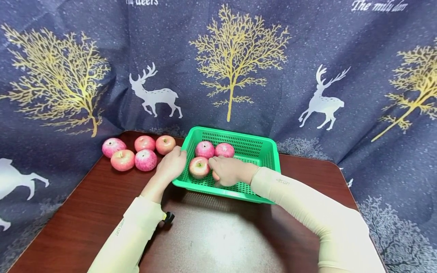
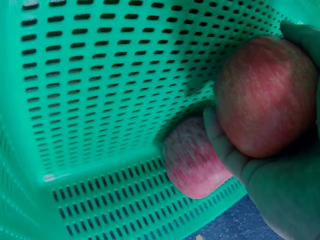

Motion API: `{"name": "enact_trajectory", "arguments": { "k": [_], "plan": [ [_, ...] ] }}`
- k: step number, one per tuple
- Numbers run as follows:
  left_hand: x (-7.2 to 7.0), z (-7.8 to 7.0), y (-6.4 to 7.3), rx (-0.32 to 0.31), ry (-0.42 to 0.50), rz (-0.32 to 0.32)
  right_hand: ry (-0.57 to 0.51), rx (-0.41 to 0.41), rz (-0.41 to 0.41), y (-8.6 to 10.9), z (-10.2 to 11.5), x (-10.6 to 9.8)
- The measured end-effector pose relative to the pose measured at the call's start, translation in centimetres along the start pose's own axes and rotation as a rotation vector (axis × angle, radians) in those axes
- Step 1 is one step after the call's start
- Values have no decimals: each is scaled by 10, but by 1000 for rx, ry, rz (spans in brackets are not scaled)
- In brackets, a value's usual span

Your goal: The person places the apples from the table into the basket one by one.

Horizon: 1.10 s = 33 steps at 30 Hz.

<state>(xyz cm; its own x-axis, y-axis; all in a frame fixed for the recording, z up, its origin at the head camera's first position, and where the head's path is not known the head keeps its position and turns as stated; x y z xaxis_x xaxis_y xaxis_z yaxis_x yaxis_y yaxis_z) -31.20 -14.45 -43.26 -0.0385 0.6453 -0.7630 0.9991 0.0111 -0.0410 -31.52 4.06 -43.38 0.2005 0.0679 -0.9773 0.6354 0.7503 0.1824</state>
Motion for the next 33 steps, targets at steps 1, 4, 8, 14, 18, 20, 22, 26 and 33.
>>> {"name": "enact_trajectory", "arguments": {
  "k": [1, 4, 8, 14, 18, 20, 22, 26, 33],
  "plan": [
    [0, 0, 0, 0, 0, 0, -7, 10, 7, 0, -1, 1],
    [0, 0, 0, 0, 0, -2, -27, 43, 30, -1, -4, 4],
    [1, 0, -1, 1, -2, 0, -20, 67, 50, -3, -6, 7],
    [0, 0, -1, 7, -3, 0, 22, 98, 51, -7, -5, 9],
    [0, 1, 0, 6, 0, 3, 55, 115, 57, -9, -4, 10],
    [0, 1, 0, 6, 3, 2, 62, 121, 64, -10, -3, 11],
    [1, 1, 0, 4, 4, -1, 58, 127, 70, -10, -4, 11],
    [0, 1, 1, 5, 7, -6, 30, 135, 79, -9, -4, 10],
    [0, 1, 1, 10, 5, -12, -5, 121, 89, -5, -1, 8]
  ]
}}
Point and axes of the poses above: each hand's wrist, its own y-axis away from the middle knuckle, its own x-axis out of the palm, z = x × y, the point moved 8 cm from there along -y, towards the middle knuckle, and after that the axes turned 9 degrees about x, right-handed, at the moved point
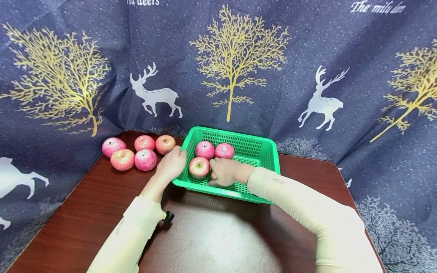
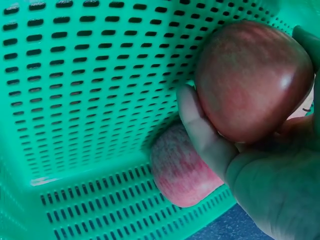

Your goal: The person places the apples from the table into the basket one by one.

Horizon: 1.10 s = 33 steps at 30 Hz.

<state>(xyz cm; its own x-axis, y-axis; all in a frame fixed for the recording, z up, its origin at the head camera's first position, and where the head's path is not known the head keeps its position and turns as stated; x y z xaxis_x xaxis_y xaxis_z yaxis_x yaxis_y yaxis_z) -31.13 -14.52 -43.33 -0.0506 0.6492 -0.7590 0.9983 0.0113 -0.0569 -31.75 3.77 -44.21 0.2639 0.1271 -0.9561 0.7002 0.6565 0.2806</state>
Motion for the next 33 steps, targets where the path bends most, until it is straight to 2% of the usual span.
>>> {"name": "enact_trajectory", "arguments": {
  "k": [6, 14, 33],
  "plan": [
    [-1, -1, 0, 4, -4, -2, -45, -6, 13, 3, 3, -3],
    [0, 0, 0, 0, -5, 1, -148, 41, 73, 8, 3, -5],
    [2, -2, -1, 0, -4, 12, -170, 44, 170, 11, 4, 1]
  ]
}}
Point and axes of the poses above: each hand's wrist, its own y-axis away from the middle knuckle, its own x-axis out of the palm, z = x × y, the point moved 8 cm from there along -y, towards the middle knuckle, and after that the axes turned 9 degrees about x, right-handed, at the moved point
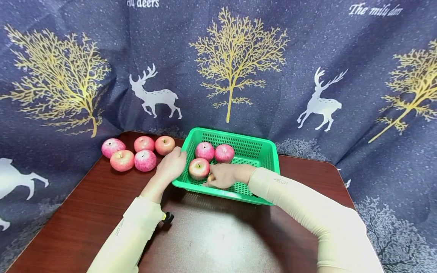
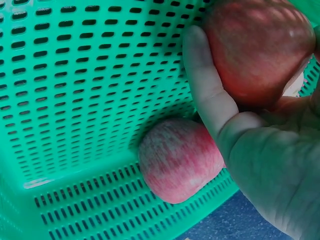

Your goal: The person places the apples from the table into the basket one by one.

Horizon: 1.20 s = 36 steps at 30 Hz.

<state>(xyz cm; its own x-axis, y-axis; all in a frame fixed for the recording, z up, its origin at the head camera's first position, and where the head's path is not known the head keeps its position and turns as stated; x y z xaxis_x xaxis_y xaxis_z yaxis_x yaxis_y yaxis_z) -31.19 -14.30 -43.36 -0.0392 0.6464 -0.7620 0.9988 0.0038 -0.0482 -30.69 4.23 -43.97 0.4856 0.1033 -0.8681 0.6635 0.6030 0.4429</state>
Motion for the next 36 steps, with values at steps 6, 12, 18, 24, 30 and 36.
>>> {"name": "enact_trajectory", "arguments": {
  "k": [6, 12, 18, 24, 30, 36],
  "plan": [
    [0, 0, 0, 0, 0, 2, -19, 6, 17, 0, -1, 1],
    [0, 0, 0, 2, -2, -1, -45, 22, 23, 6, -3, -4],
    [0, 0, 0, 2, -1, -9, -70, 42, 8, 17, -5, -16],
    [1, 2, 0, -4, 4, -6, -67, 24, -39, 31, -6, -32],
    [2, 2, 0, -1, 8, -7, -60, 11, -117, 49, -15, -53],
    [0, 1, -1, 2, 4, -1, -76, 6, -263, 74, -24, -74]
  ]
}}
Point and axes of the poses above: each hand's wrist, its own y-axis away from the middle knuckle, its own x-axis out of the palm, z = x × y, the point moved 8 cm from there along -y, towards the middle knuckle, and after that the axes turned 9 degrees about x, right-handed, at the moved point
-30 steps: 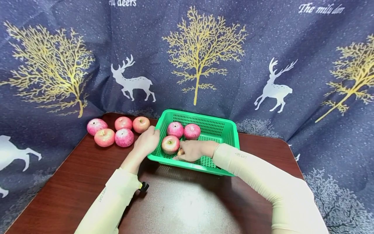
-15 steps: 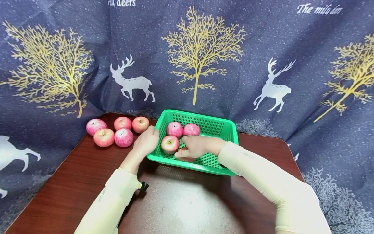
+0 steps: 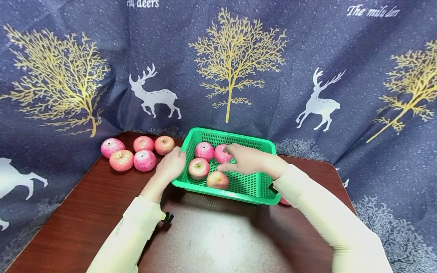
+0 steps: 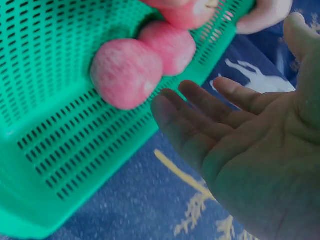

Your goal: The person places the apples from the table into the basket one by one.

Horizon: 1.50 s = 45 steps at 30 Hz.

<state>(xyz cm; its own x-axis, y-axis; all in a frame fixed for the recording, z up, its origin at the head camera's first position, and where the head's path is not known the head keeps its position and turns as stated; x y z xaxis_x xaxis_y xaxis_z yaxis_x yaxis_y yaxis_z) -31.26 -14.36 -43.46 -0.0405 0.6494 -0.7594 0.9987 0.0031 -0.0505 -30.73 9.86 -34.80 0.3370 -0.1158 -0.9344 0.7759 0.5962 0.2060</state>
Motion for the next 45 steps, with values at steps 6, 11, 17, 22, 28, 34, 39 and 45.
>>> {"name": "enact_trajectory", "arguments": {
  "k": [6, 11, 17, 22, 28, 34, 39, 45],
  "plan": [
    [0, 0, 0, -1, -4, 0, -30, 22, -122, 18, -16, -20],
    [0, 0, 0, -4, -4, 2, -80, 57, -174, 35, -31, -33],
    [-1, -1, 0, -3, -3, 0, -168, 95, -254, 60, -50, -46],
    [0, -1, 0, -3, -2, 5, -245, 116, -321, 80, -66, -48],
    [1, 0, 0, -6, -4, 0, -305, 114, -420, 100, -85, -46],
    [2, 0, 0, -4, -5, 9, -394, 125, -482, 118, -102, -39],
    [1, -1, 0, 0, -4, 1, -429, 167, -528, 130, -116, -33],
    [0, 0, 1, -4, -1, 1, -395, 264, -572, 140, -134, -24]
  ]
}}
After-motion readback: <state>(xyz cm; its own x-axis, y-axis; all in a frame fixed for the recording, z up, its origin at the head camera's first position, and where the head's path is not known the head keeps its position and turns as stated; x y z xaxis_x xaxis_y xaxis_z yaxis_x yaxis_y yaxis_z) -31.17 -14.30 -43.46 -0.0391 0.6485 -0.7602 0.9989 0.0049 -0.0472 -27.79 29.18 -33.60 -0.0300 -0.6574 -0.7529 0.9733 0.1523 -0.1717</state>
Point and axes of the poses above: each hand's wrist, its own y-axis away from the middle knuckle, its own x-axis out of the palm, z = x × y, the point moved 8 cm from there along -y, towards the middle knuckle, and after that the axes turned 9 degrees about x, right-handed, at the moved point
